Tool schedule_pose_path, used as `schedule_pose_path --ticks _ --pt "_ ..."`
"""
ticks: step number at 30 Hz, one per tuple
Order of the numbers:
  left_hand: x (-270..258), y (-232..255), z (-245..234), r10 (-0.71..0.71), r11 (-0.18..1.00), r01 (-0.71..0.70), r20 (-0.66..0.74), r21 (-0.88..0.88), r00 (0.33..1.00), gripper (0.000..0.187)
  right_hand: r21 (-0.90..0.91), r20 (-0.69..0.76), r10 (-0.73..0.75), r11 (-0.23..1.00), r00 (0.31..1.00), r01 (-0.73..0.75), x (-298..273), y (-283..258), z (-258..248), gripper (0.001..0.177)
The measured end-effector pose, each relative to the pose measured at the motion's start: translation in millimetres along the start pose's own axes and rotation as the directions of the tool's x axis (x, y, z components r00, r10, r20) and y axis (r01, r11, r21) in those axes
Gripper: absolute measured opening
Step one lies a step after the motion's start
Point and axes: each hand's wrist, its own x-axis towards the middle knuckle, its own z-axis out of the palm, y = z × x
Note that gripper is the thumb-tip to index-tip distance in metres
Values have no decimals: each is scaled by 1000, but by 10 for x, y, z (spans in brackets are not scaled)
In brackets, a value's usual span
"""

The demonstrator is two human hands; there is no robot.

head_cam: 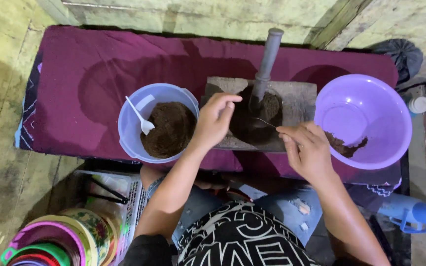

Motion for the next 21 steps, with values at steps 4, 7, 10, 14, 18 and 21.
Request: schedule_pose_path --ticks 4,7,10,14,18,21 --pt "-25 -13 -20 -63 997 59 -65 -57 996 28 24 -12 19 1000 1000 -19 -98 -45 335 15" --pt "-33 4 -14 1 1000 -1 -67 10 998 28 -110 19 -36 993 999 38 -120 85 336 12" --pt "-77 11 -28 35 998 -30 -77 55 996 30 -191 -42 0 982 999 -8 -199 246 87 13" --pt "-63 53 -26 52 998 -51 -56 22 997 31 -337 -32 -76 939 997 61 -154 101 114 9" --pt "-55 51 -35 57 997 -55 -42 58 997 30 -147 -56 -93 986 994 84 -92 -251 262 14" --pt "-59 23 -20 81 994 -76 -59 83 995 28 -197 -83 -114 976 990 95 -50 -63 302 18"
